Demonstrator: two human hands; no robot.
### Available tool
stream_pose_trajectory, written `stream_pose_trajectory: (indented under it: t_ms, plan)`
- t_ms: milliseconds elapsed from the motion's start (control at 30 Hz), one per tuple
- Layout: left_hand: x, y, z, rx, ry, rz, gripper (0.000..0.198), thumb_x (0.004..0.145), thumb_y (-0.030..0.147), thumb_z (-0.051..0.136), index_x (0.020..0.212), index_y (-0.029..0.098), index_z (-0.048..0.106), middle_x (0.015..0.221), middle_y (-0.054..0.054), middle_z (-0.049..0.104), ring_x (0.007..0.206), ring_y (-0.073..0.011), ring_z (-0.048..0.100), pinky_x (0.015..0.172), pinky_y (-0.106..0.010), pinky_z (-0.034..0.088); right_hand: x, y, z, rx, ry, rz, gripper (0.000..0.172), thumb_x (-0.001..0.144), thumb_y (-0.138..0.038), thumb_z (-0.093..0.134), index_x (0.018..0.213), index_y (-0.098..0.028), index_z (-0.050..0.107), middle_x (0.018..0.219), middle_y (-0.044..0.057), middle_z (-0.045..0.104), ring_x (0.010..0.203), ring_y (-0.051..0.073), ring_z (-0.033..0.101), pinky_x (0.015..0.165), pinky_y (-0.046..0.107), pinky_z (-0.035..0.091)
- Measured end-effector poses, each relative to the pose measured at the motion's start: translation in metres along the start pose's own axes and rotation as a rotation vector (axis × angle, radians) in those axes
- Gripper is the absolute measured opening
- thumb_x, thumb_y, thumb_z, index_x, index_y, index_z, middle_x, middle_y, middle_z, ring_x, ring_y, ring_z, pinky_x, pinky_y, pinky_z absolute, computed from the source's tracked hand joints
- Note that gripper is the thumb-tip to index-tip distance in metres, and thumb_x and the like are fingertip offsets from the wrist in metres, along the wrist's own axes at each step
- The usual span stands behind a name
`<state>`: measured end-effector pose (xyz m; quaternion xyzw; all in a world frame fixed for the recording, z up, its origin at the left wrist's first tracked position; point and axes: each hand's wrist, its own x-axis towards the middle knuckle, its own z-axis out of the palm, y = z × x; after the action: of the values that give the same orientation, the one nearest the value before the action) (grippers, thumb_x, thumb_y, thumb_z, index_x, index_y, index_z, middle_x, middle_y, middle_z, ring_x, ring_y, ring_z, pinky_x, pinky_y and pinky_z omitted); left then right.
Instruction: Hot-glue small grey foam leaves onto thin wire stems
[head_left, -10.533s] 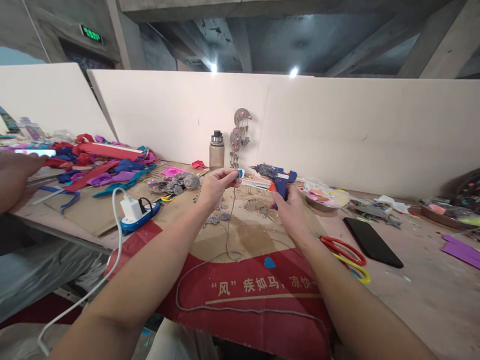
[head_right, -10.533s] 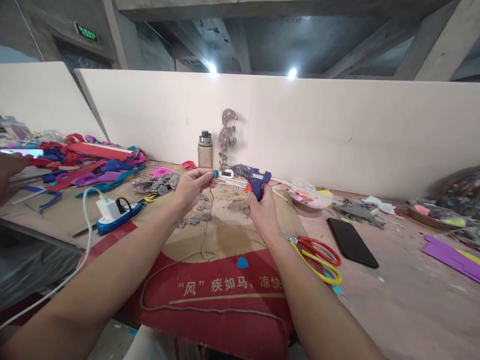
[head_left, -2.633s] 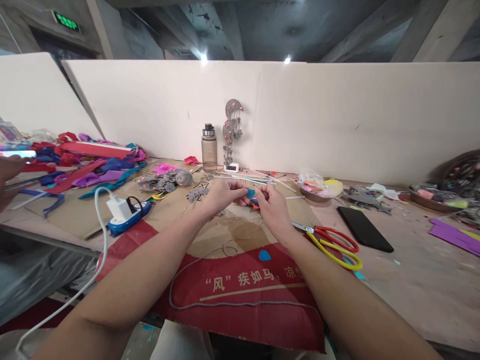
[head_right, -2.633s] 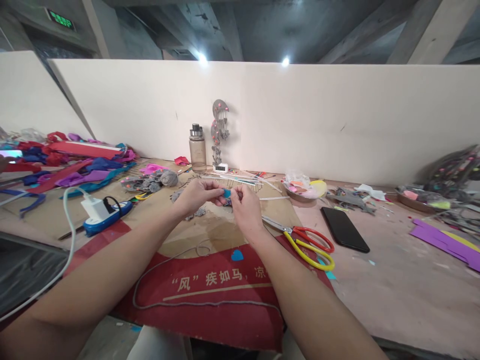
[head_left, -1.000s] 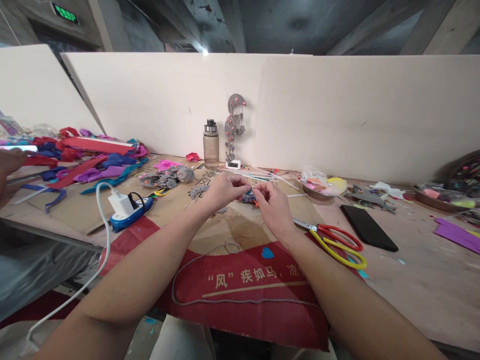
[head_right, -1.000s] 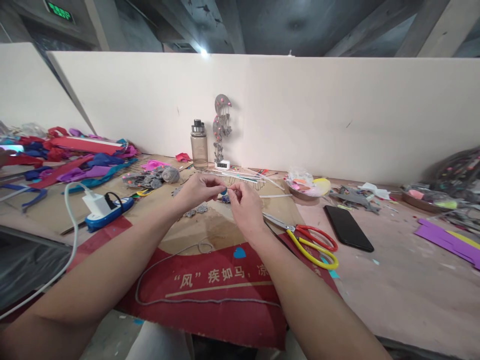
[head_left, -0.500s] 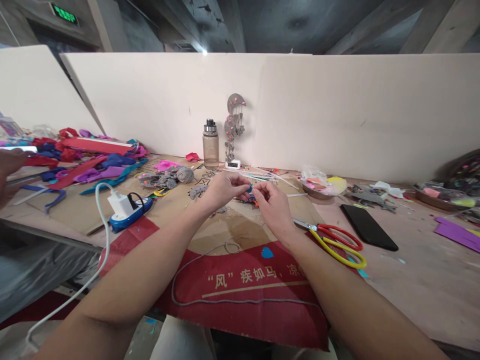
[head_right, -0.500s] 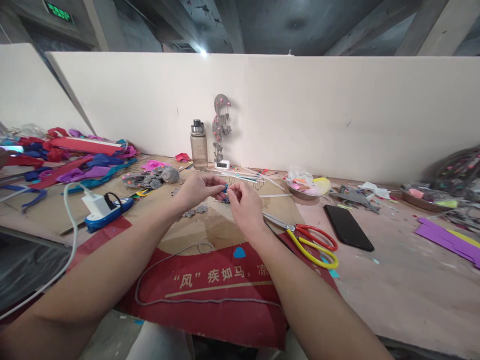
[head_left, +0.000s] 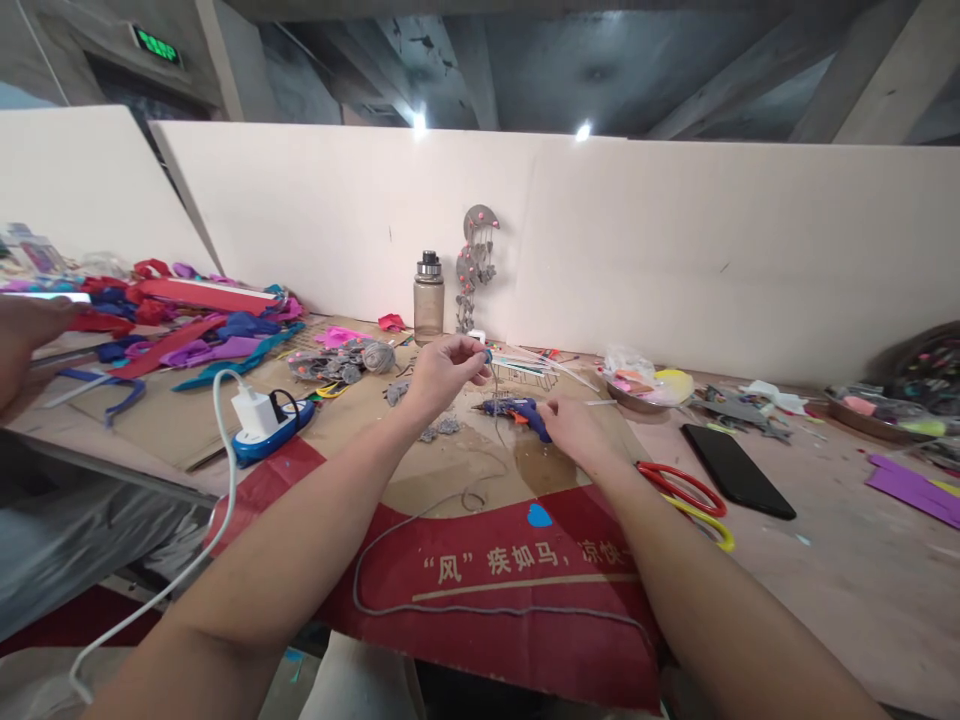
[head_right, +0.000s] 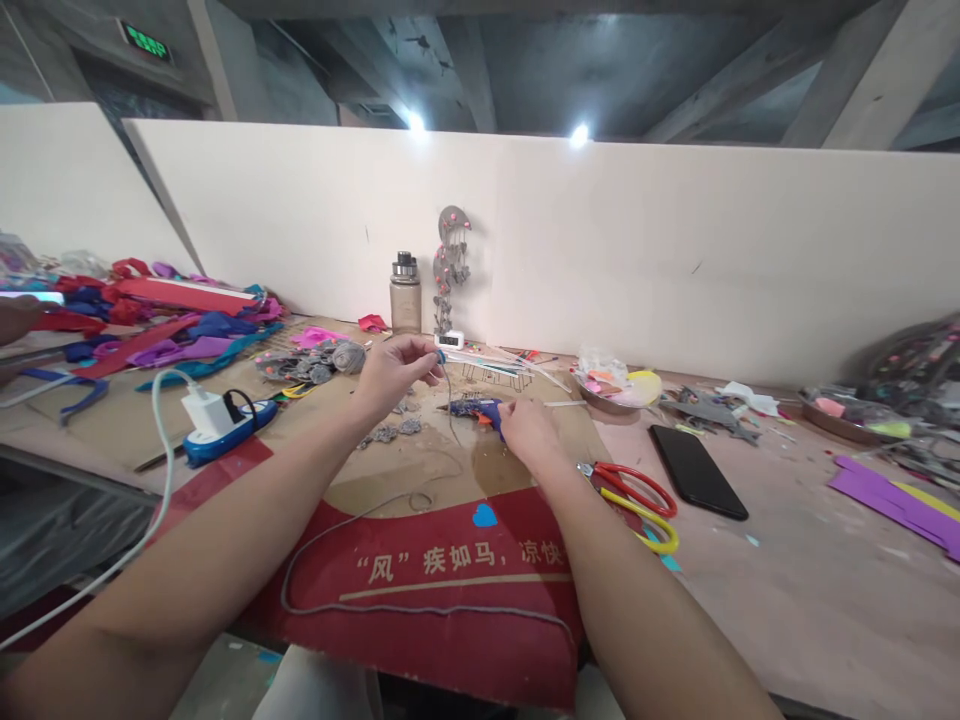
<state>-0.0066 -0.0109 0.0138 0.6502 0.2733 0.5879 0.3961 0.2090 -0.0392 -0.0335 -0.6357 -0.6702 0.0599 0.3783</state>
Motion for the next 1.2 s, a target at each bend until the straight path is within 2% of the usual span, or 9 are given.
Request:
stream_pose_trajectory:
  t_ms: [100, 200, 300, 367, 533, 633, 833, 1000, 1200]
  plan:
    - [0.002, -0.002, -0.002, -0.034, 0.097, 0.057, 0.024, 0.074, 0.034, 0.073, 0.082, 0.013, 0.064, 0.066, -0.002, 0.068, 0.061, -0.0134, 0.067, 0.064, -0.028, 0.058, -0.004, -0.003, 0.008, -0.248, -0.243, 0.133, 0.025, 0.086, -0.04, 0.057, 0.082, -0.017, 0.067, 0.082, 0.012, 0.07, 0.076, 0.022, 0.063, 0.069, 0.03, 0.042]
    - [0.003, -0.003, -0.002, -0.067, 0.128, 0.06, 0.029, 0.072, 0.038, 0.075, 0.083, 0.013, 0.065, 0.069, -0.003, 0.069, 0.062, -0.014, 0.067, 0.066, -0.03, 0.059, -0.005, -0.011, 0.015, -0.329, -0.271, 0.183, 0.028, 0.083, -0.031, 0.06, 0.103, -0.013, 0.068, 0.102, 0.018, 0.07, 0.094, 0.027, 0.066, 0.077, 0.031, 0.045]
    - [0.005, -0.006, -0.003, -0.11, 0.135, 0.018, 0.032, 0.069, 0.04, 0.077, 0.083, 0.013, 0.066, 0.069, -0.003, 0.07, 0.062, -0.0143, 0.067, 0.067, -0.031, 0.059, 0.0, -0.016, 0.015, -0.297, -0.296, 0.222, 0.025, 0.081, -0.022, 0.056, 0.1, -0.011, 0.069, 0.097, 0.019, 0.071, 0.089, 0.028, 0.067, 0.076, 0.032, 0.046]
    - [0.006, -0.008, -0.004, -0.135, 0.133, -0.008, 0.032, 0.069, 0.039, 0.078, 0.082, 0.013, 0.066, 0.068, -0.003, 0.07, 0.061, -0.0141, 0.067, 0.066, -0.031, 0.059, 0.004, -0.018, 0.01, -0.252, -0.231, 0.206, 0.025, 0.081, -0.023, 0.056, 0.1, -0.012, 0.067, 0.094, 0.017, 0.072, 0.087, 0.027, 0.067, 0.074, 0.032, 0.046]
    - [0.007, -0.012, -0.007, -0.092, 0.136, -0.005, 0.031, 0.07, 0.039, 0.076, 0.082, 0.013, 0.067, 0.067, -0.003, 0.069, 0.06, -0.0134, 0.066, 0.061, -0.028, 0.058, 0.003, -0.026, -0.009, 0.15, 0.128, 0.198, 0.029, 0.076, -0.031, 0.058, 0.101, -0.017, 0.056, 0.082, 0.008, 0.068, 0.069, 0.022, 0.064, 0.061, 0.029, 0.046]
    - [0.007, -0.014, -0.008, -0.056, 0.147, 0.002, 0.029, 0.07, 0.038, 0.076, 0.08, 0.013, 0.066, 0.066, -0.002, 0.068, 0.058, -0.0127, 0.065, 0.061, -0.028, 0.058, -0.002, -0.034, -0.014, 0.375, 0.052, 0.197, 0.024, 0.078, -0.032, 0.053, 0.098, -0.019, 0.054, 0.07, 0.001, 0.062, 0.053, 0.017, 0.058, 0.054, 0.028, 0.045]
    - [0.01, -0.02, -0.011, -0.034, 0.202, -0.023, 0.027, 0.071, 0.036, 0.074, 0.081, 0.012, 0.067, 0.064, -0.002, 0.067, 0.058, -0.0124, 0.064, 0.062, -0.028, 0.058, -0.012, -0.047, -0.01, 0.688, 0.028, -0.039, 0.029, 0.08, -0.037, 0.057, 0.103, -0.02, 0.057, 0.081, 0.001, 0.062, 0.056, 0.014, 0.056, 0.057, 0.028, 0.048]
    - [0.01, -0.019, -0.011, -0.018, 0.206, -0.027, 0.025, 0.071, 0.035, 0.074, 0.08, 0.012, 0.068, 0.065, -0.002, 0.068, 0.058, -0.0126, 0.065, 0.063, -0.029, 0.058, -0.02, -0.053, -0.009, 0.738, -0.005, -0.133, 0.027, 0.085, -0.042, 0.056, 0.1, -0.019, 0.058, 0.08, 0.0, 0.059, 0.053, 0.01, 0.051, 0.053, 0.027, 0.046]
    - [0.009, -0.014, -0.009, -0.037, 0.226, -0.026, 0.025, 0.07, 0.035, 0.075, 0.079, 0.012, 0.068, 0.066, -0.002, 0.068, 0.057, -0.013, 0.065, 0.063, -0.028, 0.058, -0.023, -0.053, -0.006, 0.687, -0.056, -0.114, 0.028, 0.087, -0.043, 0.055, 0.101, -0.019, 0.06, 0.078, -0.001, 0.056, 0.053, 0.01, 0.049, 0.048, 0.025, 0.044]
